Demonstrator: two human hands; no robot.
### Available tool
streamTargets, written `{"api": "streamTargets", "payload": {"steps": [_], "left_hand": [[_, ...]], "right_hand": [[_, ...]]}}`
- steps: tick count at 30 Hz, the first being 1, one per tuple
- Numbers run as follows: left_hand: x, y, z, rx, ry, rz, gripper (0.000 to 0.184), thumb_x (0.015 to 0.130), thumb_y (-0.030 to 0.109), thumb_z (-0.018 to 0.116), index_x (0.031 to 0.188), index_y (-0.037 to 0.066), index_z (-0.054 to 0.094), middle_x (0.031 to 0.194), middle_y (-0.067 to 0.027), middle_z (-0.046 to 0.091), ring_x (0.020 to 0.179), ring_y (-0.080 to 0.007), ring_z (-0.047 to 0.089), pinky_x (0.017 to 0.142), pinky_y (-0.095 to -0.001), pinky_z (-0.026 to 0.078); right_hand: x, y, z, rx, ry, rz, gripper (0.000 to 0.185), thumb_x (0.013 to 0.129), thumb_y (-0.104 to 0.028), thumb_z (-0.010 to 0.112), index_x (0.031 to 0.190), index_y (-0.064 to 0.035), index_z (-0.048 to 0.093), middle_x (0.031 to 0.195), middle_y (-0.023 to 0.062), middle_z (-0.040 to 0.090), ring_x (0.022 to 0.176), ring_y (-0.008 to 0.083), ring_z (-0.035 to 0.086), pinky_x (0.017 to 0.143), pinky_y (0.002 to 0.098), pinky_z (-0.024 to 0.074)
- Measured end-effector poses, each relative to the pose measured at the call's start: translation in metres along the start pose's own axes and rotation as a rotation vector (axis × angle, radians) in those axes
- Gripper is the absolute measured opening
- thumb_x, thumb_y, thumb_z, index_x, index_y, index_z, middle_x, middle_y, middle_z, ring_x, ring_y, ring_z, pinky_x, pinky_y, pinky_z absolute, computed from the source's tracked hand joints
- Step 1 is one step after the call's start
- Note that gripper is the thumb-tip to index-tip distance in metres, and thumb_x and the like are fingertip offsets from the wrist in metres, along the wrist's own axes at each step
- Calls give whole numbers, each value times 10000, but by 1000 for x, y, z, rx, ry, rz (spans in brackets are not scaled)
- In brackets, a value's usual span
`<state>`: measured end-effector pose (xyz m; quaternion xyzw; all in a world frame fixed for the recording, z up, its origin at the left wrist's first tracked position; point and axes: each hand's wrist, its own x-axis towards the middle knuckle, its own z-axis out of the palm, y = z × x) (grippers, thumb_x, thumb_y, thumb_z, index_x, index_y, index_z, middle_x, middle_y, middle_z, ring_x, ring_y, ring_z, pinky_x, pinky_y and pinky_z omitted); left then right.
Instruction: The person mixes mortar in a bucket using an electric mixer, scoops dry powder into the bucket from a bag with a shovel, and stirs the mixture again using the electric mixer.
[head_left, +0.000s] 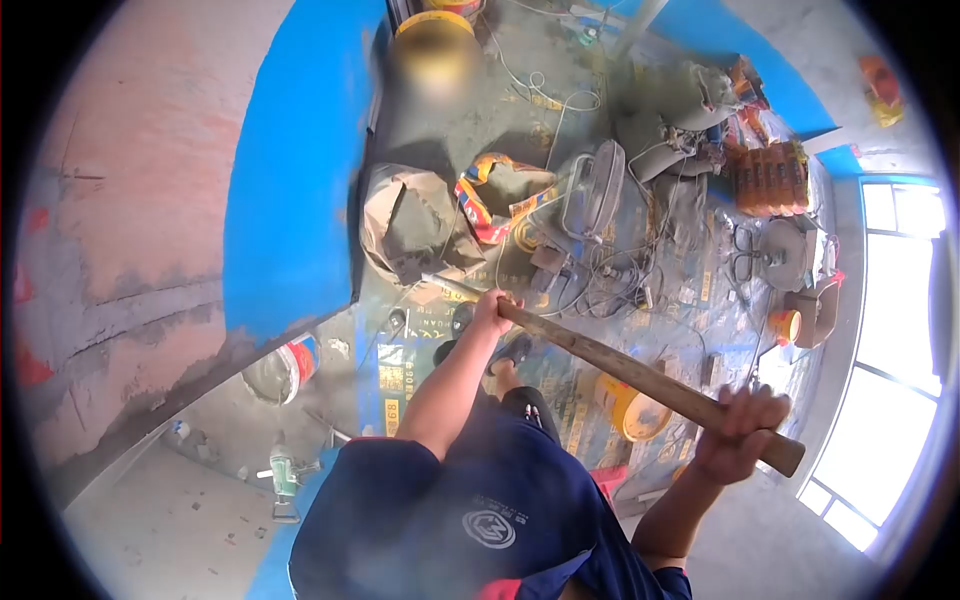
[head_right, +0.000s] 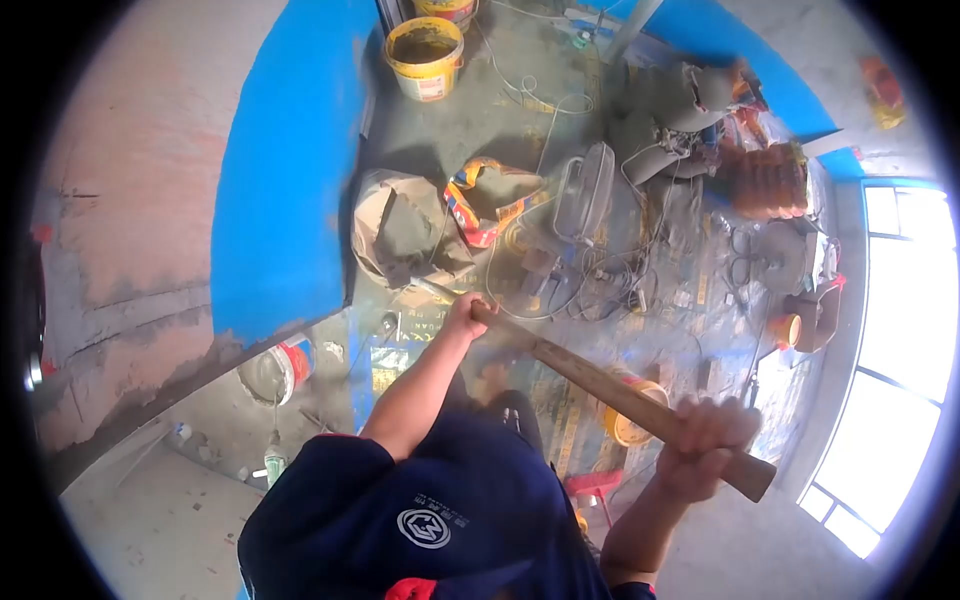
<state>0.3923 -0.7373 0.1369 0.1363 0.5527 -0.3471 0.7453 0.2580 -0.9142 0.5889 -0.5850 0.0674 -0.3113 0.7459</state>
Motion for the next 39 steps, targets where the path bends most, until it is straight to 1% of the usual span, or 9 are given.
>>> {"api": "streamTargets", "payload": {"steps": [9,15,17,19,20,21,27,31,39], "left_hand": [[15,-19,-3,-134,-57,-78,184,788,35,560,629,56,468,571,-75,478,533,-207,500,908,-442,510],[46,-19,-54,53,-102,-107,150,730,80,584,613,58,493,571,-100,505,552,-251,525,837,-437,519],[49,-29,-84,176,67,-138,150,722,87,584,615,61,482,574,-103,498,539,-266,518,754,-443,531],[46,-39,-118,326,112,-107,127,728,88,578,645,54,490,589,-108,501,540,-273,524,704,-452,527],[47,-40,-131,489,137,-70,106,735,90,572,675,47,497,604,-113,504,542,-279,530,654,-462,523],[46,-42,-145,489,147,-76,106,735,90,572,675,47,497,604,-113,504,542,-279,530,654,-462,523],[58,-35,-170,870,497,-36,135,725,69,571,813,-9,503,667,-149,533,576,-296,588,584,-452,508],[93,-45,-199,811,497,38,150,706,22,560,810,-57,485,634,-162,526,513,-300,577,498,-423,489],[120,-52,-206,775,461,7,101,735,34,566,761,-24,487,621,-143,516,499,-289,566,485,-408,468]], "right_hand": [[-18,6,1,-992,899,-539,518,976,-456,524,1156,23,443,891,92,549,681,188,587,671,319,559],[-117,-61,-67,-1343,332,703,104,864,-52,643,922,35,641,862,94,676,799,169,631,751,315,514],[-167,-67,-97,-1222,372,1097,158,838,-112,655,908,29,671,712,35,637,617,104,578,574,261,471],[-203,-59,-122,-1508,-251,1548,362,763,-384,763,890,-53,693,634,92,619,594,166,636,541,328,483],[-253,-37,-150,-1761,-734,1561,495,692,-535,768,883,-85,693,702,165,651,676,302,679,583,415,506],[-253,-17,-114,-1745,-631,1562,563,651,-623,744,841,-96,683,743,179,674,750,391,662,629,472,513],[-386,44,-149,-1690,-495,1523,438,691,-504,744,833,-94,684,743,176,675,742,376,669,667,482,531],[-360,81,-159,-1374,-487,1838,428,771,-491,670,907,-87,691,828,185,698,813,373,679,742,482,524],[-421,113,-225,-1558,-512,1678,292,783,-385,684,806,-98,640,754,186,666,751,407,648,667,508,494]]}}
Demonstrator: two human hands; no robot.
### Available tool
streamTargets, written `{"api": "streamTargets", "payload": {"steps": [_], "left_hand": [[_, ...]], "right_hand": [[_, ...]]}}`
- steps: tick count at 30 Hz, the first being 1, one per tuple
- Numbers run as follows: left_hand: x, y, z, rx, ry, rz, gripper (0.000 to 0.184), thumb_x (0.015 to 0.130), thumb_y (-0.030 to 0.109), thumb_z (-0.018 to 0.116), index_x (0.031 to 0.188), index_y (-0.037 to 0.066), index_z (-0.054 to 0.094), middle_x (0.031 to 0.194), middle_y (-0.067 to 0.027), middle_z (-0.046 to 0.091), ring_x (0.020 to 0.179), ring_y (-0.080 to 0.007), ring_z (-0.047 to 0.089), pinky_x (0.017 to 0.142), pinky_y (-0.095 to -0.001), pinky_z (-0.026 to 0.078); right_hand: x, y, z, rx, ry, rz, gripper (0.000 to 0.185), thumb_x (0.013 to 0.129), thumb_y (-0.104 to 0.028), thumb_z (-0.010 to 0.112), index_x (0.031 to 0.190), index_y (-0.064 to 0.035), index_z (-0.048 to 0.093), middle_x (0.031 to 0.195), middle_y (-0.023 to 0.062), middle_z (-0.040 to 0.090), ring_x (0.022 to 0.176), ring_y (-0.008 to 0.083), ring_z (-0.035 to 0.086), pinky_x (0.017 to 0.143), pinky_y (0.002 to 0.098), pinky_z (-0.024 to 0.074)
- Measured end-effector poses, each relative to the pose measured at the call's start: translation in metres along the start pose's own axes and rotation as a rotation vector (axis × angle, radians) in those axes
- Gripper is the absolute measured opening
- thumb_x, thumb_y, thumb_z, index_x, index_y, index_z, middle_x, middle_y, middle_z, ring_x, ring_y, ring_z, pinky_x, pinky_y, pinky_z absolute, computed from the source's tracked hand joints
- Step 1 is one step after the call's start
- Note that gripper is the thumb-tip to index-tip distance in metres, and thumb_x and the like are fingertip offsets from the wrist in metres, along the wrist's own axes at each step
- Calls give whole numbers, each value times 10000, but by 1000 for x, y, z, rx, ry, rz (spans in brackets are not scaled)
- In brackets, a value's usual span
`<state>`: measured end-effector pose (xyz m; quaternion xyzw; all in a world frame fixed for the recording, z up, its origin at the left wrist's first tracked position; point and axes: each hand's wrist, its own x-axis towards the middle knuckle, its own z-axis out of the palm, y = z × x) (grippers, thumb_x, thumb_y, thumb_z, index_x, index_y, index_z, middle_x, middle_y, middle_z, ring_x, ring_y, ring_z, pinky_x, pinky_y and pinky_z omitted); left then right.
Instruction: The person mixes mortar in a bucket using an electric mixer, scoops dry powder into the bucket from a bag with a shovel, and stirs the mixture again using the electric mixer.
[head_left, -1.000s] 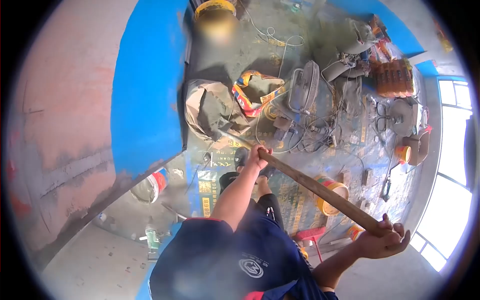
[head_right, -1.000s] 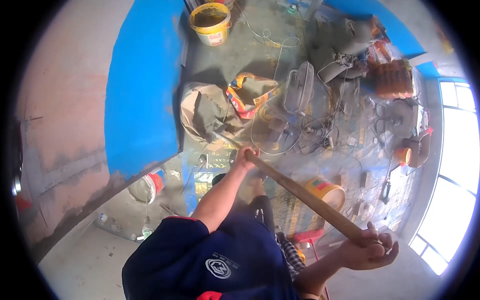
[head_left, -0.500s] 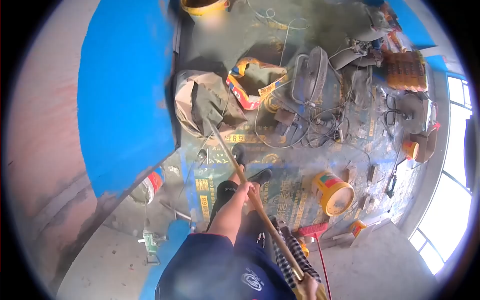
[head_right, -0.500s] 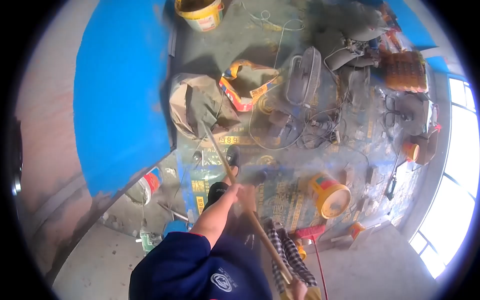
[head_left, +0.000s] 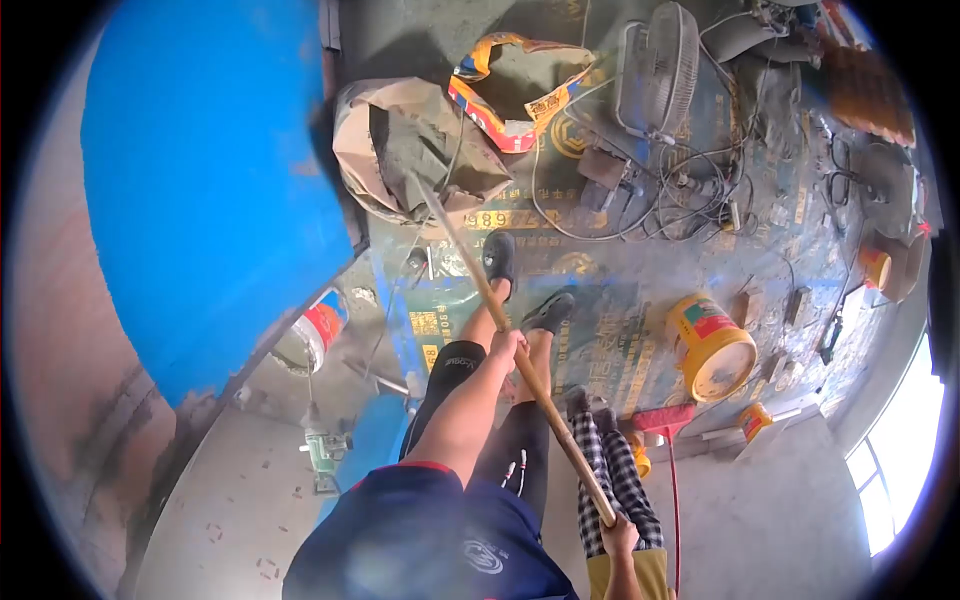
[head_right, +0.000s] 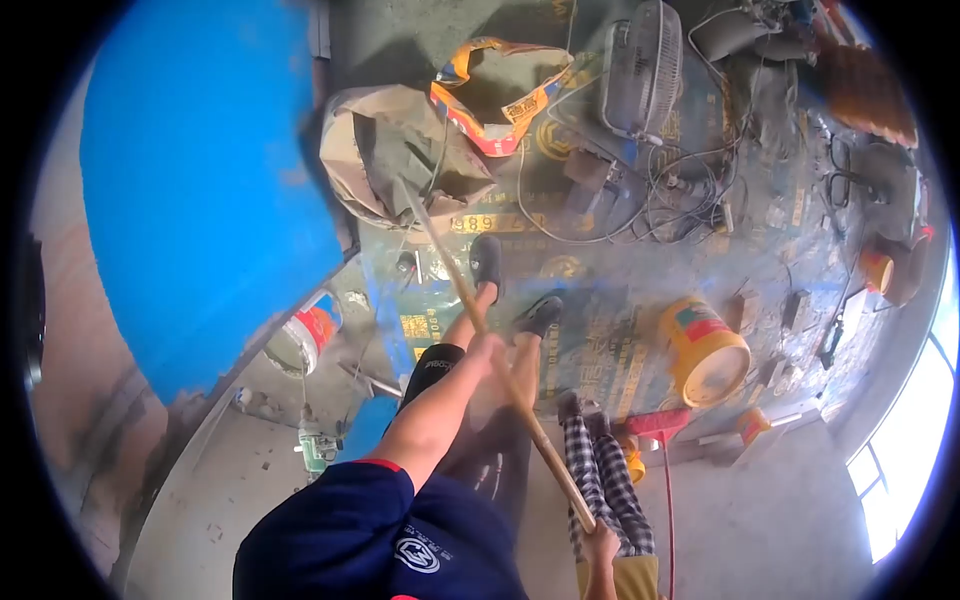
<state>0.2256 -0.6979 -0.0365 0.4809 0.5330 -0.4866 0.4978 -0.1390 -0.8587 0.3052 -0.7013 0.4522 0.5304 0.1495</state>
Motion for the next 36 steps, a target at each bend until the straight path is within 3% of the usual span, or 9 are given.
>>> {"api": "streamTargets", "payload": {"steps": [14,15,16,20,23,26,29,32,36], "left_hand": [[54,55,29,35,132,179,164,711,106,597,814,-1,526,640,-118,527,517,-284,554,498,-400,478],[130,52,-10,150,101,273,293,689,93,631,945,-36,572,719,-114,567,641,-277,601,587,-420,497],[148,58,-25,119,22,16,387,689,102,613,1052,-31,586,757,-111,581,655,-274,603,585,-410,490],[53,64,32,60,30,200,144,766,116,594,868,21,556,636,-99,531,502,-252,541,454,-372,448],[88,82,19,45,-36,84,442,797,367,713,1099,51,644,803,-12,573,715,-185,529,646,-337,440],[97,75,11,-3,-84,241,212,737,151,678,931,67,665,767,-35,586,753,-215,585,667,-343,479],[85,79,17,19,-61,91,202,698,96,687,880,21,645,838,-101,631,827,-271,615,709,-375,502],[56,114,23,63,-38,93,93,727,73,604,761,23,534,623,-126,538,525,-288,566,475,-421,477],[36,99,26,-34,14,210,89,729,67,595,712,38,513,604,-131,517,512,-297,549,455,-427,451]], "right_hand": [[96,-38,-19,74,13,-90,311,778,-420,698,814,-113,670,799,179,676,741,397,652,653,492,514],[107,-52,-14,73,33,-66,323,778,-433,696,819,-114,673,801,174,679,741,395,654,656,489,518],[96,-51,-9,49,18,-29,335,779,-446,693,824,-114,677,803,170,683,741,392,656,658,486,522],[99,-30,-11,104,30,-105,330,755,-448,718,872,-140,706,774,142,692,741,371,666,676,467,536],[109,-48,-14,100,110,-92,287,747,-394,721,791,-115,669,734,147,672,719,382,654,668,474,529],[104,-53,-37,122,159,-133,289,750,-367,730,741,-95,632,682,168,649,675,394,641,606,488,505],[99,-50,-41,62,196,-138,270,748,-372,728,764,-116,643,687,156,655,673,374,653,618,488,509],[89,-66,-45,61,182,-104,233,773,-338,689,770,-109,648,699,156,658,683,387,646,637,496,509],[69,-66,-54,64,192,-125,209,773,-307,660,769,-99,644,704,159,658,696,391,646,631,499,509]]}}
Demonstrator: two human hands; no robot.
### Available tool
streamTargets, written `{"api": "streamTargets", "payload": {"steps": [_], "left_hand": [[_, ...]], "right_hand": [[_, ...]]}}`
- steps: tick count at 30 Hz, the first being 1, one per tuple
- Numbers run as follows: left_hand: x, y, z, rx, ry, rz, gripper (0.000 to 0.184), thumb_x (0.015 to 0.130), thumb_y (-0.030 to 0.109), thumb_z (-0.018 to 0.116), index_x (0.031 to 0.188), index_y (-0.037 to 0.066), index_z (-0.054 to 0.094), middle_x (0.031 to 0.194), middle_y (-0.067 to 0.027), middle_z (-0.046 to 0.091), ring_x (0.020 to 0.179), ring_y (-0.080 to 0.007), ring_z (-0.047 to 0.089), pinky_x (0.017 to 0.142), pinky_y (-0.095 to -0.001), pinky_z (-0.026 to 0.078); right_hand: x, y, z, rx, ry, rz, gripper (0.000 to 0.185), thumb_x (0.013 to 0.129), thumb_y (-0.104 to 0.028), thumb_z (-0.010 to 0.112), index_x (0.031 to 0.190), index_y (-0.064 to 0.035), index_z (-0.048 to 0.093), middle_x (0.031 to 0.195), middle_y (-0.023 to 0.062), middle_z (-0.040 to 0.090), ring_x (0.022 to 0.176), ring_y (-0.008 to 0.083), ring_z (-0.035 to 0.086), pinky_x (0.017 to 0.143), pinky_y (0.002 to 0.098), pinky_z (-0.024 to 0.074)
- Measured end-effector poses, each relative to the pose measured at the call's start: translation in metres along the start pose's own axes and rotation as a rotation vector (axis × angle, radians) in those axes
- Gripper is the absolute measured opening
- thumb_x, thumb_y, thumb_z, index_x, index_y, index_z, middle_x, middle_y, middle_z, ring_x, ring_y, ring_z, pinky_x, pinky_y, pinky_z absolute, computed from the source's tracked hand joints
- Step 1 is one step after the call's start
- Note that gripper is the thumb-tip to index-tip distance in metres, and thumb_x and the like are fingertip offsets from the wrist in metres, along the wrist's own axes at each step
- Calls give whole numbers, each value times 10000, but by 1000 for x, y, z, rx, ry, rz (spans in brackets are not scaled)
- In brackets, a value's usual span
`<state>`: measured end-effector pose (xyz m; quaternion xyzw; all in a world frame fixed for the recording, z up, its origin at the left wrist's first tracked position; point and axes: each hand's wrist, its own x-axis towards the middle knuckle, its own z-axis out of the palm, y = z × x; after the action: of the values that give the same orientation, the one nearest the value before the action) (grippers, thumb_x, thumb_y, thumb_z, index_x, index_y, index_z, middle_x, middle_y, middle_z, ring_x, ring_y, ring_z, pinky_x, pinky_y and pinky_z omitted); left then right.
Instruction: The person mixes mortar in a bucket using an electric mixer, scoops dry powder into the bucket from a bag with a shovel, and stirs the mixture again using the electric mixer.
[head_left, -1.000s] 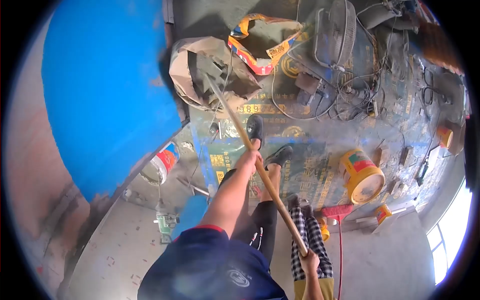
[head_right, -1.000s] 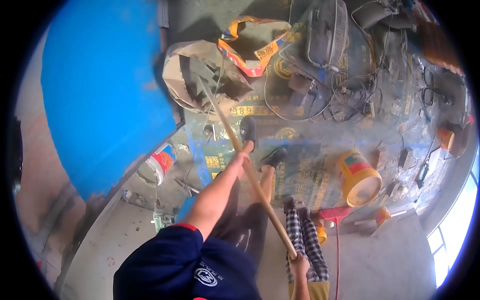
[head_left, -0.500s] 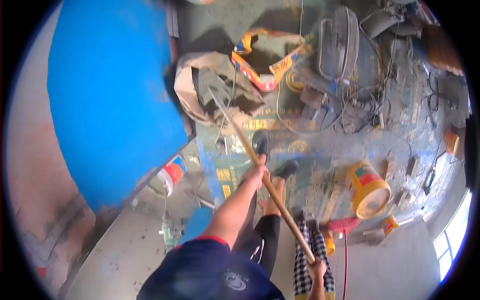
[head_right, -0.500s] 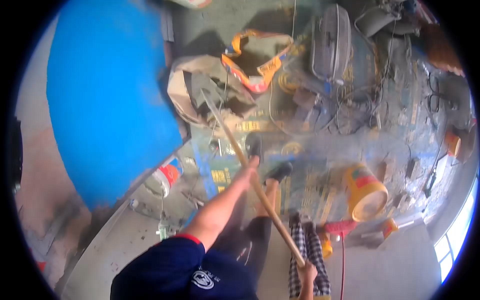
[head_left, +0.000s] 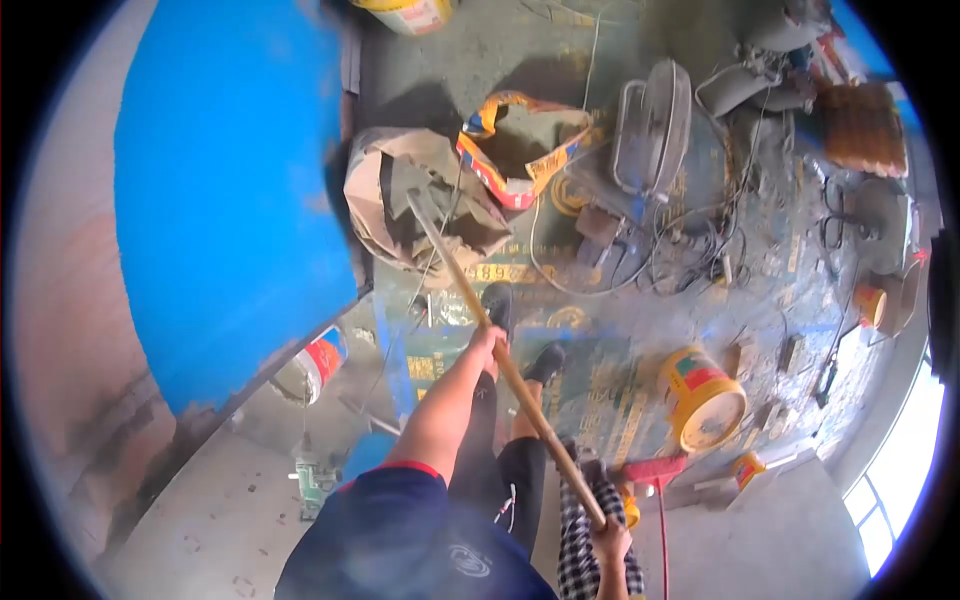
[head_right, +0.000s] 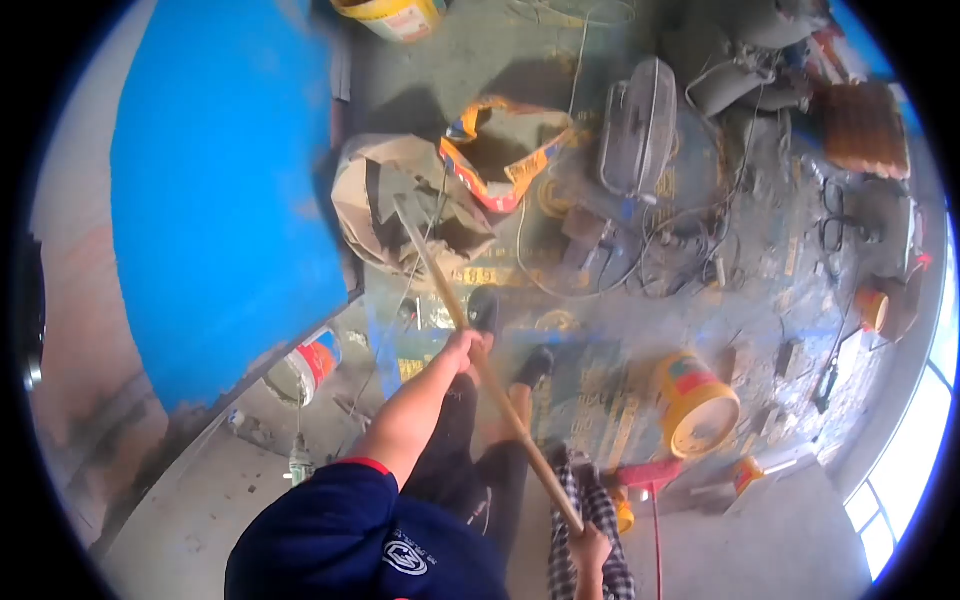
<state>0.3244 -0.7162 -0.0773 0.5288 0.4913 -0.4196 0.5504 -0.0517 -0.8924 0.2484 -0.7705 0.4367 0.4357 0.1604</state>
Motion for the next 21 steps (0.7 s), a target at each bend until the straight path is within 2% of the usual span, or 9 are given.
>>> {"api": "streamTargets", "payload": {"steps": [2,4,6,10,11,12,13,16,21], "left_hand": [[-5,-17,-7,-34,-117,-46,79,780,86,562,814,76,492,611,-109,491,490,-294,545,432,-424,435],[-28,-29,-6,-48,-160,-65,146,784,87,577,906,127,507,618,-98,483,529,-288,559,474,-425,457],[-69,-35,5,34,-55,-37,77,762,100,591,804,43,563,633,-122,538,561,-296,577,525,-417,477],[-53,-103,1,70,-146,-210,213,774,73,588,981,33,618,719,-141,599,691,-305,620,598,-431,499],[-44,-125,-4,-32,-179,-188,62,748,80,597,730,30,565,685,-152,596,663,-313,618,595,-429,503],[-41,-141,1,108,-177,-202,64,726,80,600,739,23,574,666,-157,588,639,-313,614,580,-432,503],[-49,-151,1,3,-240,-165,61,723,78,593,711,25,565,667,-159,588,644,-312,614,575,-437,500],[-84,-174,19,18,-165,-81,212,730,71,594,923,12,530,797,-172,603,669,-331,609,597,-456,495],[-165,-182,48,93,-150,-36,143,752,43,583,860,2,500,681,-148,544,605,-309,586,541,-419,471]], "right_hand": [[-15,26,19,36,84,-36,274,771,-383,657,741,-112,634,653,187,625,646,432,621,588,526,506],[-36,36,15,-23,73,-34,270,802,-348,643,738,-85,652,666,181,650,648,408,646,612,498,523],[-52,76,31,-133,-80,102,452,781,-552,665,1023,-171,683,826,171,707,752,383,686,678,470,555],[-63,105,14,-121,-132,140,446,774,-538,674,1011,-161,682,829,174,705,759,384,683,683,473,551],[-63,108,8,-115,-138,133,444,773,-534,677,1009,-158,682,829,175,705,761,384,682,684,474,550],[-63,113,2,-106,-134,123,443,771,-531,679,1006,-155,682,830,175,704,762,385,681,685,475,549],[-63,118,-3,-99,-125,107,441,769,-527,682,1003,-153,682,831,176,704,764,385,681,686,475,548],[-62,133,-19,-91,-99,44,437,764,-517,689,994,-145,681,833,178,703,769,386,679,690,478,545],[-64,153,-46,-73,-32,-58,430,756,-499,701,979,-132,680,836,182,700,778,388,675,696,481,540]]}}
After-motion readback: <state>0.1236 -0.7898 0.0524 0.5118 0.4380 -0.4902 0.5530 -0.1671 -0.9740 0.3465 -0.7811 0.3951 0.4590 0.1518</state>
